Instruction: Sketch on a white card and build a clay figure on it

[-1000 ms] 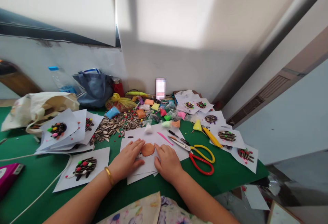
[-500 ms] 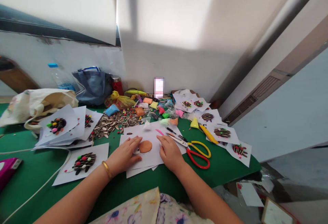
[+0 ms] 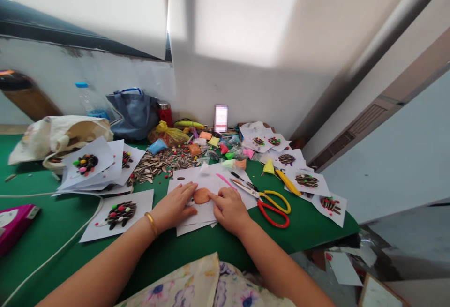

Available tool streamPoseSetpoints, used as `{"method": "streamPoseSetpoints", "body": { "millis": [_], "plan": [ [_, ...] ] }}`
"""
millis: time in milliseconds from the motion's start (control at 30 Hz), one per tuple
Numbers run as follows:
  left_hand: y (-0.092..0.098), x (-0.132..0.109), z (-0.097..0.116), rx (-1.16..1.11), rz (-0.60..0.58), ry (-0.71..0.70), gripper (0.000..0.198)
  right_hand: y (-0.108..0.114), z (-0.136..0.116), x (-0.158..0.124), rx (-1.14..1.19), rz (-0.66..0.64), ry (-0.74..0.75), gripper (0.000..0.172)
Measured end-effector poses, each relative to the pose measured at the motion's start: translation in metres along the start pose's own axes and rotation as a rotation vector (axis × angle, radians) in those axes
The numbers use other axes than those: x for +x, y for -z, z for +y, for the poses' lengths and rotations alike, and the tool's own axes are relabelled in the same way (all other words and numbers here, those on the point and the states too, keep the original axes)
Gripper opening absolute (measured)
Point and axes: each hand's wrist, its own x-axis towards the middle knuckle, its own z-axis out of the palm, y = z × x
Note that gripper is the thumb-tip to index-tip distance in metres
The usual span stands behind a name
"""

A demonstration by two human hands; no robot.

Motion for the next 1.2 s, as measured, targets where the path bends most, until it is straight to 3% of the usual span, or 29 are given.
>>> {"method": "streamPoseSetpoints", "body": {
  "millis": [633, 800, 1200],
  "plan": [
    [-0.002, 0.002, -0.002, -0.039, 0.014, -0.015, 0.069, 0.009, 0.006, 0.008, 0.074, -0.078, 0.04, 0.049],
    [0.0, 0.002, -0.001, -0.026, -0.003, -0.003, 0.07, 0.012, 0.015, 0.014, 0.09, -0.093, 0.094, 0.039],
    [0.001, 0.002, 0.0, -0.036, 0.004, -0.005, 0.069, 0.008, 0.016, 0.016, 0.071, -0.089, 0.113, 0.04]
  ]
}}
